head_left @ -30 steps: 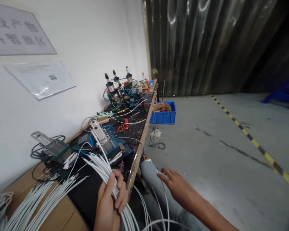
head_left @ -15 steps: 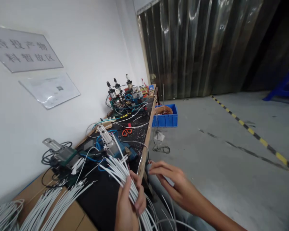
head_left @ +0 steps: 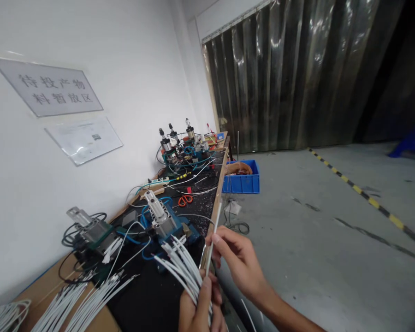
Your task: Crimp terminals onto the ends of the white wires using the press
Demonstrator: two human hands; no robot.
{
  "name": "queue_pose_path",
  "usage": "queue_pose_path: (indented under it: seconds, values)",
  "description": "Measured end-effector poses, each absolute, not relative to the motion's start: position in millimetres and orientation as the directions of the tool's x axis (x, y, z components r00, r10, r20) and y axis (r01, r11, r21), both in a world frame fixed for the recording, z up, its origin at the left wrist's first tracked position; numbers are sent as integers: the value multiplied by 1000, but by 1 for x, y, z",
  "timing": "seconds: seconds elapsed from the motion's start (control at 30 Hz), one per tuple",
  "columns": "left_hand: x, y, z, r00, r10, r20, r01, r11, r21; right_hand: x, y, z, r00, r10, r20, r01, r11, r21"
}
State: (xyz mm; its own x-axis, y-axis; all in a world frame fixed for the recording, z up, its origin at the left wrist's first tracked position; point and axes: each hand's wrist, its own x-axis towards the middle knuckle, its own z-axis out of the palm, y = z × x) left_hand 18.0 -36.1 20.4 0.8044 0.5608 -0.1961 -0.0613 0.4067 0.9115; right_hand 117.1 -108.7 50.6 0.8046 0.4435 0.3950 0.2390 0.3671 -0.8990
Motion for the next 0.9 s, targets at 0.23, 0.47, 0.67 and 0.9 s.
queue_pose_path:
  seconds: [0.23, 0.47, 0.67, 0.9]
  values:
    - [16, -20, 34, 773, 633, -42, -197, 303, 932, 119, -125, 47, 864, 395, 313, 128, 430, -894]
    - [19, -32, 27, 846, 498, -189, -58, 438, 897, 122, -126, 47, 724, 630, 281, 96, 311, -946]
    - [17, -38, 18, 860, 434, -267, 22, 491, 871, 107, -124, 57, 648, 650, 398, 418, 134, -898]
    - [12, -27, 12, 846, 477, -240, 13, 431, 902, 100, -134, 55, 626, 637, 450, 566, 25, -824]
